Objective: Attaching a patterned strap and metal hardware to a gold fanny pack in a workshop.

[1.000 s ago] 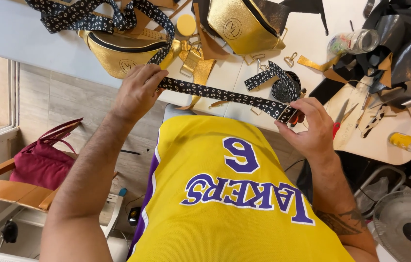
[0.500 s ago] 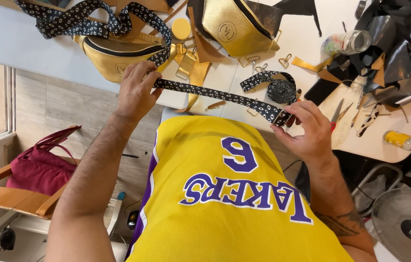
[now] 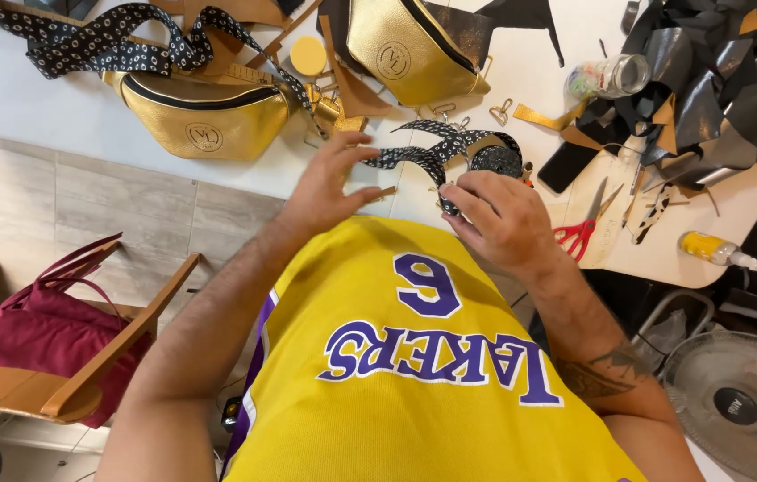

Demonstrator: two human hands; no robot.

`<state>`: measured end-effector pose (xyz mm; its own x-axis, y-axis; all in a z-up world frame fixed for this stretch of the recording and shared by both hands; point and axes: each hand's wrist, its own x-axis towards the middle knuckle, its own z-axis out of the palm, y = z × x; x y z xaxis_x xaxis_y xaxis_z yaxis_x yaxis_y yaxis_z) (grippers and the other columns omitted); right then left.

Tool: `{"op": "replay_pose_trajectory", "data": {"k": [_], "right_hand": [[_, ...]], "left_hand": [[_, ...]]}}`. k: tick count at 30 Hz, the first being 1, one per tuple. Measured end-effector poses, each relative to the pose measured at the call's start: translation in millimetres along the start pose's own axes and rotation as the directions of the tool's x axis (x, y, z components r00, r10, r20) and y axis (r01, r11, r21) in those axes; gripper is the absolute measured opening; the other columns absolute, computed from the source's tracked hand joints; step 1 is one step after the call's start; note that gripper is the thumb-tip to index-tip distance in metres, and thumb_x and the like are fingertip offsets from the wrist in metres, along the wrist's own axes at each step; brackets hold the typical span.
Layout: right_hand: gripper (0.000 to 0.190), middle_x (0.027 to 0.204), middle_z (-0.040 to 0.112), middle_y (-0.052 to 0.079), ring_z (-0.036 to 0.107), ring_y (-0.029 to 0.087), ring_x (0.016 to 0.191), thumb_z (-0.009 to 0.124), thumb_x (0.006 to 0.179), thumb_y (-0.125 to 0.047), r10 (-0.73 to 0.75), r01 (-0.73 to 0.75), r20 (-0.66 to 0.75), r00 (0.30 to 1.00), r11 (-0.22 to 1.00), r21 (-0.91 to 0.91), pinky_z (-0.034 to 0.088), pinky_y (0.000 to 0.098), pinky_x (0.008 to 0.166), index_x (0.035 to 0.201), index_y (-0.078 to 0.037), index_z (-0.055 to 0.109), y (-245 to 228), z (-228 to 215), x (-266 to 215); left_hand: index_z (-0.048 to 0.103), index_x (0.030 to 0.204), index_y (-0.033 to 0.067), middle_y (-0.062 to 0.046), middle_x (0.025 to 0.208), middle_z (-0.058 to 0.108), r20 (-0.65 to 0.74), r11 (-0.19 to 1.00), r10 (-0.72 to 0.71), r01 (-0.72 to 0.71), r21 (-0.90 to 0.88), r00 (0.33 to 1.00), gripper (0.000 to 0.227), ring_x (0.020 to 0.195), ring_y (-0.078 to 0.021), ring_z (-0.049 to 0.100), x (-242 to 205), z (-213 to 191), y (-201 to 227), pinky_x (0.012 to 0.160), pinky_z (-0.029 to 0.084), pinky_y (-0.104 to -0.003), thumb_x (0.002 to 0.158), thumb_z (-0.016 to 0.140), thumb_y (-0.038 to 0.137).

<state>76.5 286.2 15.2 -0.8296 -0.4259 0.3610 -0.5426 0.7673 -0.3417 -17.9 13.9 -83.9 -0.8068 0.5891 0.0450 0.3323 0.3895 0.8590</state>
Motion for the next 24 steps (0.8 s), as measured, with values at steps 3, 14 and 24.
{"op": "replay_pose_trajectory", "data": {"k": [3,14,24], "right_hand": [[0.032,0.105,0.061,0.012,0.066,0.026,0.088,0.076,0.09,-0.01,-0.006,0.005,0.079,0.997,1.0,0.008,0.059,0.0393,0.078,0.121,-0.009,0.066,-8.7,-0.1,14.8],[0.05,0.129,0.055,0.02,0.068,0.024,0.077,0.072,0.098,-0.038,0.352,-0.291,-0.042,0.935,0.831,0.474,0.053,0.0333,0.061,0.13,-0.002,0.057,-14.0,18.9,0.0],[0.027,0.091,0.069,0.009,0.07,0.022,0.081,0.058,0.104,-0.026,0.664,-0.407,0.675,0.322,-0.546,0.732,0.058,0.0348,0.073,0.116,-0.004,0.068,7.0,93.0,-26.3]], "left_hand": [[0.071,0.126,0.0116,-0.013,0.131,0.064,0.057,0.931,0.116,-0.089,-0.353,0.992,0.047,0.129,-0.0353,0.059,13.0,13.9,45.9,0.11,0.046,-0.048,0.084,0.088,0.023],[0.071,0.098,0.0126,-0.004,0.098,0.069,-0.032,0.911,0.392,-0.393,-0.127,0.919,0.013,0.104,-0.0252,0.069,1.0,46.2,42.8,0.106,0.046,-0.048,0.095,0.075,0.025],[0.072,0.096,0.0119,-0.005,0.096,0.07,0.073,0.895,0.442,-0.433,-0.111,0.894,0.014,0.097,-0.025,0.07,-20.7,38.2,41.7,0.103,0.048,-0.047,0.094,0.075,0.025]]}}
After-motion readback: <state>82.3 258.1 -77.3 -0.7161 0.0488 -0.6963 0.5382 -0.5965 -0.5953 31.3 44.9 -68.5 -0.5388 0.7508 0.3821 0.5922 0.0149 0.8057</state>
